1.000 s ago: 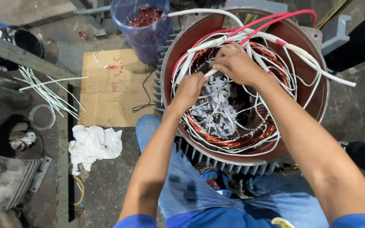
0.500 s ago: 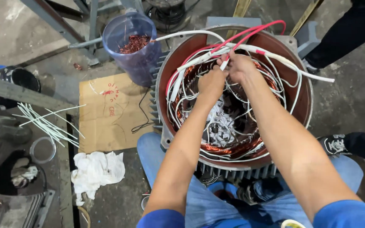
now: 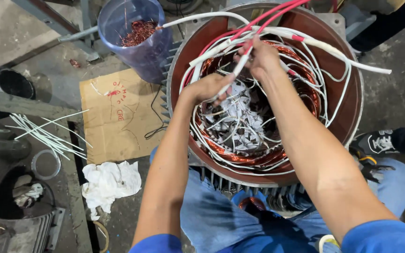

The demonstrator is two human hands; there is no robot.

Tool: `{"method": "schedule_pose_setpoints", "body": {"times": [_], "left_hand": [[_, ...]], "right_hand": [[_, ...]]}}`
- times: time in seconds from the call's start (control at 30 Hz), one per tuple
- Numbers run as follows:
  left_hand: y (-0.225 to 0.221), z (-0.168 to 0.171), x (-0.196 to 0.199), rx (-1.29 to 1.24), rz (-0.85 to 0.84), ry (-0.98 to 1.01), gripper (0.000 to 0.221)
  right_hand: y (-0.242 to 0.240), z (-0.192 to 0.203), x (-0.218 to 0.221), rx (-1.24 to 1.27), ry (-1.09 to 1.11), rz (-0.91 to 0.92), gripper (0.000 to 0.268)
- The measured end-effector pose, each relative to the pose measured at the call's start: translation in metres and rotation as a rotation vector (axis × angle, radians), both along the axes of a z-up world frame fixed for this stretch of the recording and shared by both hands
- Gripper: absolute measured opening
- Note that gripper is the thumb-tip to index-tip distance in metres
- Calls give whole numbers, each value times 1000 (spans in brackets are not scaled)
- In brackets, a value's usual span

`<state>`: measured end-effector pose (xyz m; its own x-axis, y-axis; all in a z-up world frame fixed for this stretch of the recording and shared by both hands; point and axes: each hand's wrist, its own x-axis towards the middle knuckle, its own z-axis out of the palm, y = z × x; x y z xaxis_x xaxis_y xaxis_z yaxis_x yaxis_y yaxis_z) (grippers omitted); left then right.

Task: Bundling and taping copper wire windings inside an electric motor stator

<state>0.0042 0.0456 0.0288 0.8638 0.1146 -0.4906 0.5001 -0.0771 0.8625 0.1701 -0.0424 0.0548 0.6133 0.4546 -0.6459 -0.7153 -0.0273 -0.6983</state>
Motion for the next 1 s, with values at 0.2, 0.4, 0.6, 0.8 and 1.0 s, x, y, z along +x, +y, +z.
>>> {"method": "schedule_pose_setpoints", "body": {"times": [0.2, 0.4, 0.6, 0.8, 1.0], "left_hand": [[-37, 25, 63, 51, 189, 33, 41], [-13, 16, 37, -55, 186, -11, 33], [-7, 5, 21, -191, 194, -3, 32], [-6, -29, 10, -310, 237, -69, 34], [-4, 10, -7, -237, 278, -8, 49]], "right_hand": [[-2, -81, 53, 113, -20, 151, 35], [11, -1, 13, -24, 64, -22, 12], [27, -50, 36, -88, 87, 70, 16], [20, 0, 0, -109, 121, -16, 9], [-2, -4, -2, 30, -56, 49, 26]]}}
